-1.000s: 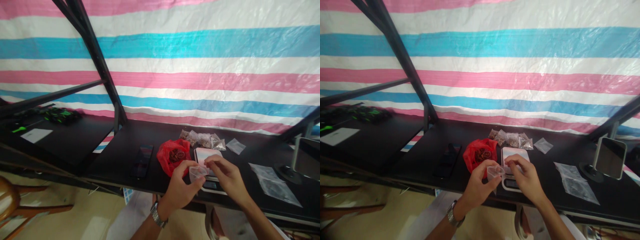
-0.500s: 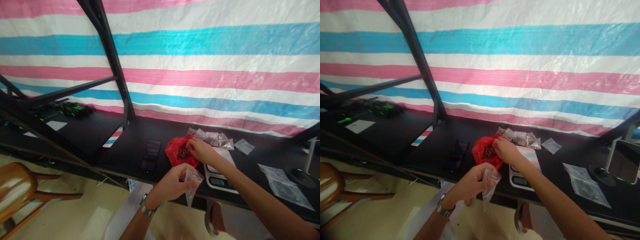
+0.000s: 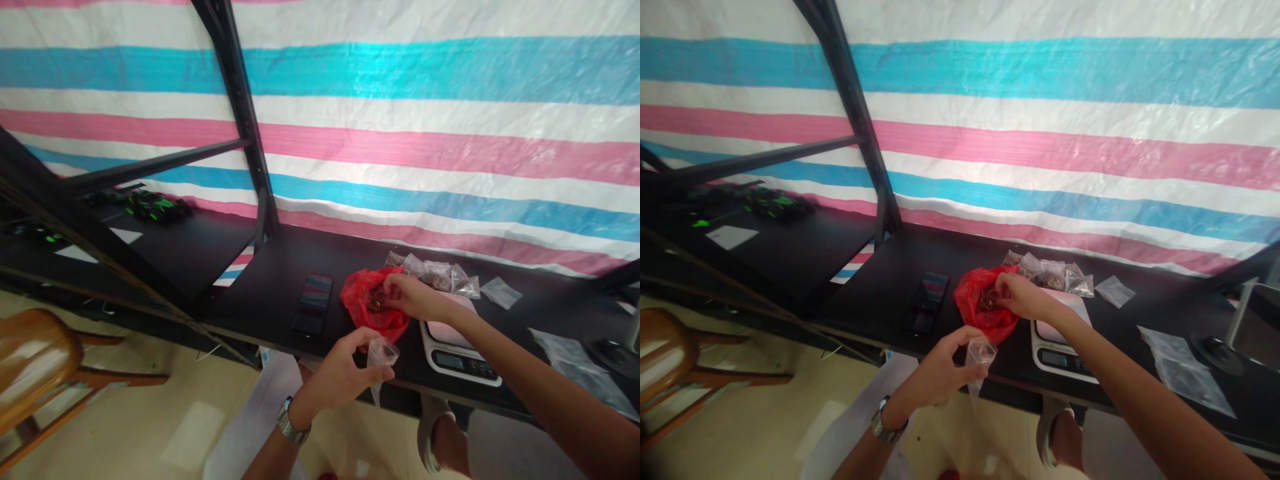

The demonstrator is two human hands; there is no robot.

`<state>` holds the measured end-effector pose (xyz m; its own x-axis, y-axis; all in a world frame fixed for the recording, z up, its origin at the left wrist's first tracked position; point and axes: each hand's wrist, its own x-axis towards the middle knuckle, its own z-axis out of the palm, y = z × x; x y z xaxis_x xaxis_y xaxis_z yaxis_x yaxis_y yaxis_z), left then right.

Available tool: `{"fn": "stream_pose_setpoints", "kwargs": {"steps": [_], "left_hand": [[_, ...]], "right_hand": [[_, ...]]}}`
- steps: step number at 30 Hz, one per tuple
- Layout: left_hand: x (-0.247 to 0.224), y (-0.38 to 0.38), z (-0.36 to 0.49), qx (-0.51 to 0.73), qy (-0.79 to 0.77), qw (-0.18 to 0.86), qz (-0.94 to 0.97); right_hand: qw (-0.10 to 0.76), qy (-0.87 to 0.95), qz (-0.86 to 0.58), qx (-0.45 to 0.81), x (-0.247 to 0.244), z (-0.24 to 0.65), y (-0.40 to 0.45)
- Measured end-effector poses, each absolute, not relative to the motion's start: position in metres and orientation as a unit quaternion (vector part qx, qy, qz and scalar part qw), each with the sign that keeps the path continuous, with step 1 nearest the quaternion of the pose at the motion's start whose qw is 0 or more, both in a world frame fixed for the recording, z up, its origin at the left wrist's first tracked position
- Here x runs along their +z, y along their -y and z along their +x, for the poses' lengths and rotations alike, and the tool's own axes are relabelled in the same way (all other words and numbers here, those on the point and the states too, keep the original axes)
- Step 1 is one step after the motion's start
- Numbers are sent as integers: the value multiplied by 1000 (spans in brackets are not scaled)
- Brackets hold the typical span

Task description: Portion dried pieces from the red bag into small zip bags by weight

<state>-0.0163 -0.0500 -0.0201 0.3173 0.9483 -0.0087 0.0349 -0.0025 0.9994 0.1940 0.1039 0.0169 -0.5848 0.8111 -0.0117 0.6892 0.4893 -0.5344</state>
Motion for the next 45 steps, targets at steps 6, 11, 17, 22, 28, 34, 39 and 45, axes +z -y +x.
{"fn": "stream_pose_setpoints", "kwargs": {"steps": [6,11,17,22,28,34,39,45], "left_hand": [[-31,45,-7,485,-455,489,564],[-30,39,0,506,-436,491,559],[-38,28,9,537,-426,513,517],[-37,22,16,565,-389,567,456],[-34,20,19,569,-372,598,425],[-33,16,22,566,-367,604,425],[-28,14,21,550,-399,583,445],[-20,18,15,491,-482,508,519]], "right_hand": [[135,879,-434,144,22,192,-100],[133,865,-436,211,17,189,-99],[167,828,-445,298,14,183,-90],[162,809,-458,332,17,182,-83],[154,790,-457,380,16,189,-80],[179,756,-459,432,10,197,-82],[211,713,-463,483,8,205,-88],[227,700,-454,503,14,214,-93]]}}
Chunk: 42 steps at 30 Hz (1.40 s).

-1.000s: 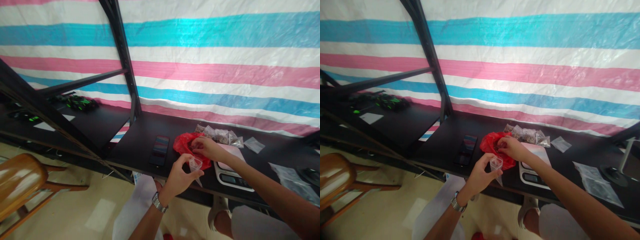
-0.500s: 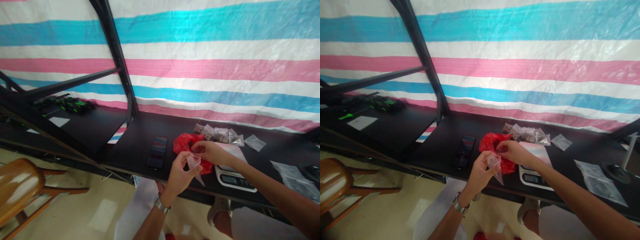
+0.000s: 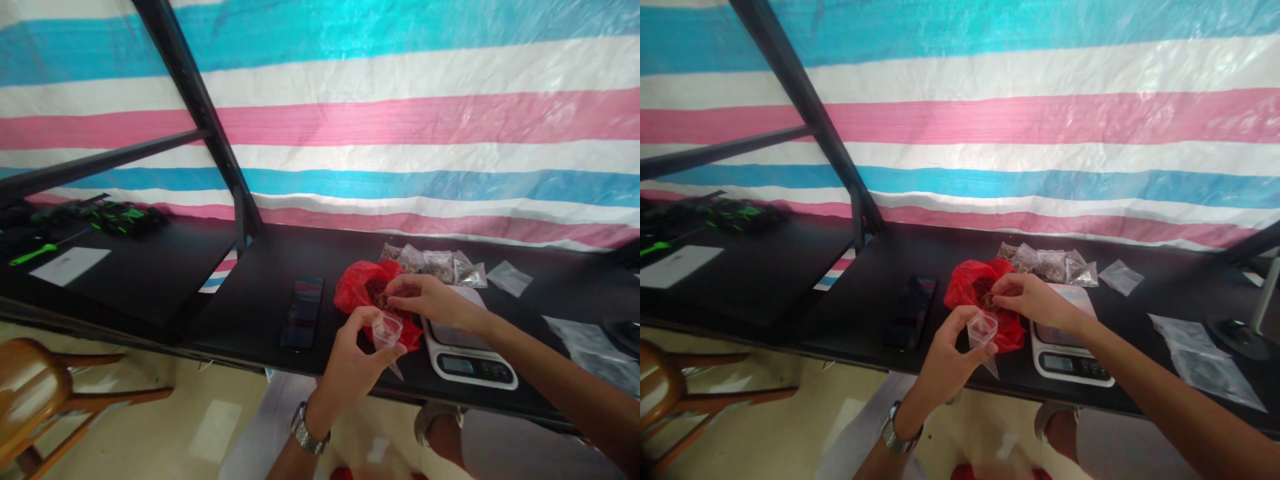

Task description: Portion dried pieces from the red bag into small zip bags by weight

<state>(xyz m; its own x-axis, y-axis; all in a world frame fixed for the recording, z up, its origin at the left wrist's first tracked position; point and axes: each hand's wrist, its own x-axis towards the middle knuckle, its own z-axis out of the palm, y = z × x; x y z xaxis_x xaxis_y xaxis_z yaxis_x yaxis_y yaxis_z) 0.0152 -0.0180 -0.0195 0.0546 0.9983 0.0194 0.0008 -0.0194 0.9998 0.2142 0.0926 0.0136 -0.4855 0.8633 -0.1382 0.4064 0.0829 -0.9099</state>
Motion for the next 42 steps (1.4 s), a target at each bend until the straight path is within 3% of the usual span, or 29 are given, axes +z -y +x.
{"fn": "stream_pose_setpoints", "kwargs": {"steps": [5,8,11,22,27,33,42], "left_hand": [[-15,25,11,435,-532,475,549],[-16,26,10,446,-542,457,546],[-20,24,9,463,-539,451,540],[-38,12,17,535,-437,543,479],[-32,11,10,547,-442,537,466],[-25,12,2,530,-472,485,511],[-20,6,11,514,-484,484,517]], "right_hand": [[241,765,-484,350,15,213,-93],[234,820,-483,199,11,204,-95],[218,838,-479,144,9,193,-98],[180,773,-466,391,16,180,-90],[163,723,-455,493,14,190,-91],[220,615,-466,597,34,204,-82],[277,665,-421,552,70,212,-63]]}}
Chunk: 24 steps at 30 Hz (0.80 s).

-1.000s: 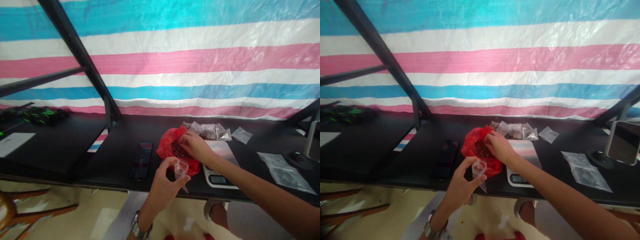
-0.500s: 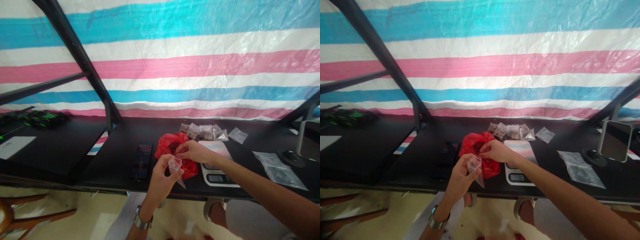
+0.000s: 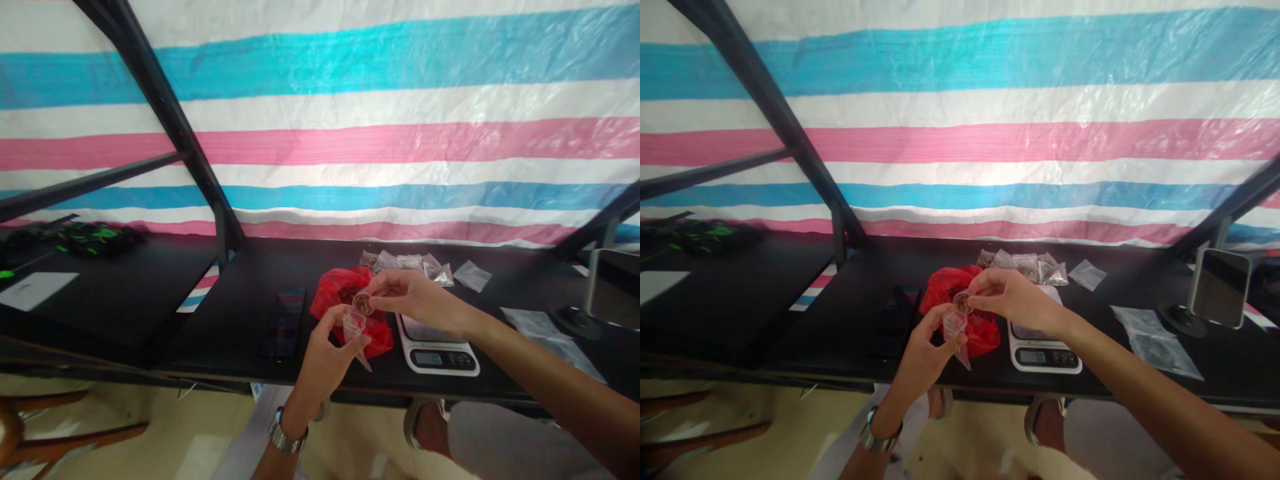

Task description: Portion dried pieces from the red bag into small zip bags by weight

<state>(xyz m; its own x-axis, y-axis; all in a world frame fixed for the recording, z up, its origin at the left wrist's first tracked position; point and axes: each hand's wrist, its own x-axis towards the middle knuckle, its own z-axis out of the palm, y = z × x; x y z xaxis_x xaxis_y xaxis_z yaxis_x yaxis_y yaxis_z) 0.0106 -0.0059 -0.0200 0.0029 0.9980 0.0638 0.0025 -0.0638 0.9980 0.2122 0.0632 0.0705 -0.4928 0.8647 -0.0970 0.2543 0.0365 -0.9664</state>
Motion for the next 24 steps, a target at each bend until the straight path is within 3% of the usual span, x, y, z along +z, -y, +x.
{"fn": "stream_pose_setpoints", "kwargs": {"steps": [9,17,24], "left_hand": [[-13,2,19,523,-452,499,523],[-13,2,17,526,-452,496,522],[-15,7,11,517,-471,492,519]], "right_hand": [[304,844,-357,259,82,198,-34],[295,868,-331,222,83,201,-31],[338,846,-357,204,77,210,-46]]}}
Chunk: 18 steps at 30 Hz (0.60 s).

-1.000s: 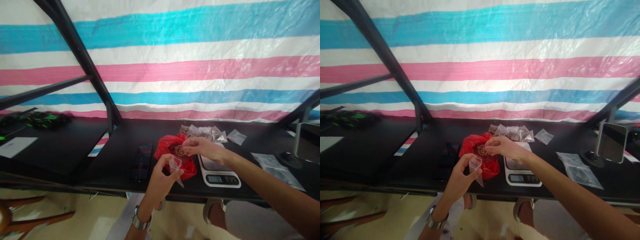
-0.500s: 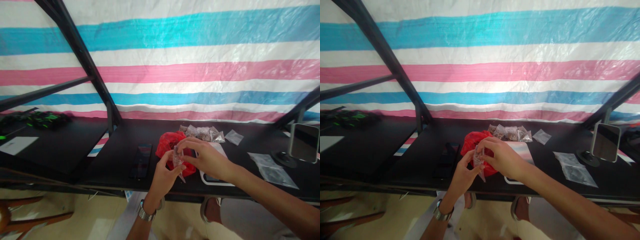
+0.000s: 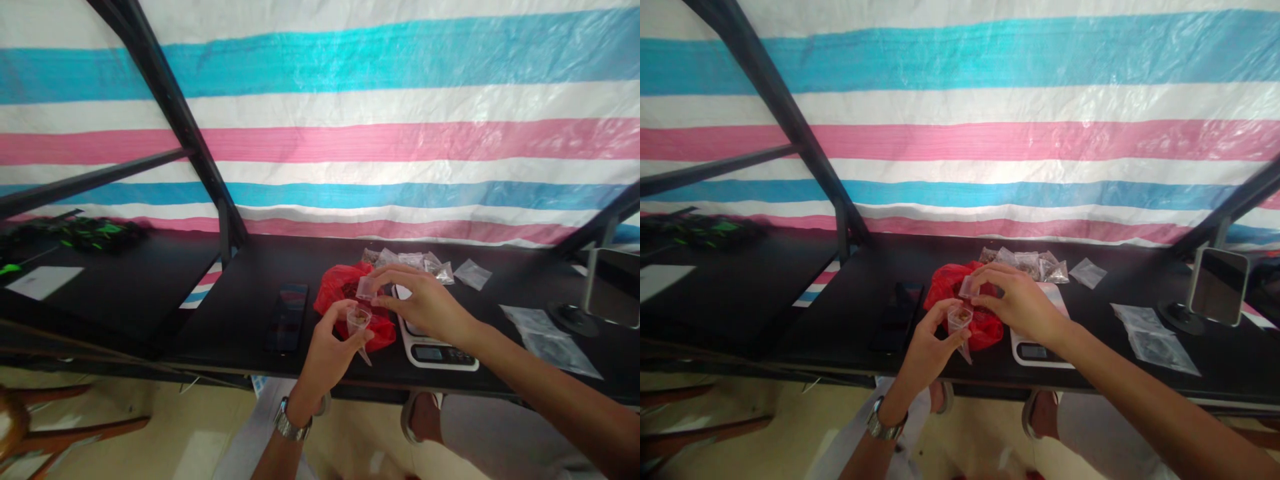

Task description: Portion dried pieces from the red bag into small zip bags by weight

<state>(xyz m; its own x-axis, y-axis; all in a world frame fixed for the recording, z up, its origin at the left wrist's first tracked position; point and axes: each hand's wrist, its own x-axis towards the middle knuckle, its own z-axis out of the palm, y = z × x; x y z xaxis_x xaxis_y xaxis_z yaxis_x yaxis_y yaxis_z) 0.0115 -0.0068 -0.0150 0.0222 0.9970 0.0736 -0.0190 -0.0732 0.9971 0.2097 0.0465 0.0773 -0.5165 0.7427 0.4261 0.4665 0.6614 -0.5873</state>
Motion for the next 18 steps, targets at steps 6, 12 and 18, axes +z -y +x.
{"fn": "stream_pose_setpoints", "kwargs": {"steps": [6,12,18], "left_hand": [[-23,12,1,493,-485,484,536],[-27,12,-1,484,-495,464,553],[-25,11,-2,501,-495,475,527]], "right_hand": [[182,854,-452,183,44,208,-76],[119,855,-503,46,21,179,-90],[229,820,-510,121,26,175,-63]]}}
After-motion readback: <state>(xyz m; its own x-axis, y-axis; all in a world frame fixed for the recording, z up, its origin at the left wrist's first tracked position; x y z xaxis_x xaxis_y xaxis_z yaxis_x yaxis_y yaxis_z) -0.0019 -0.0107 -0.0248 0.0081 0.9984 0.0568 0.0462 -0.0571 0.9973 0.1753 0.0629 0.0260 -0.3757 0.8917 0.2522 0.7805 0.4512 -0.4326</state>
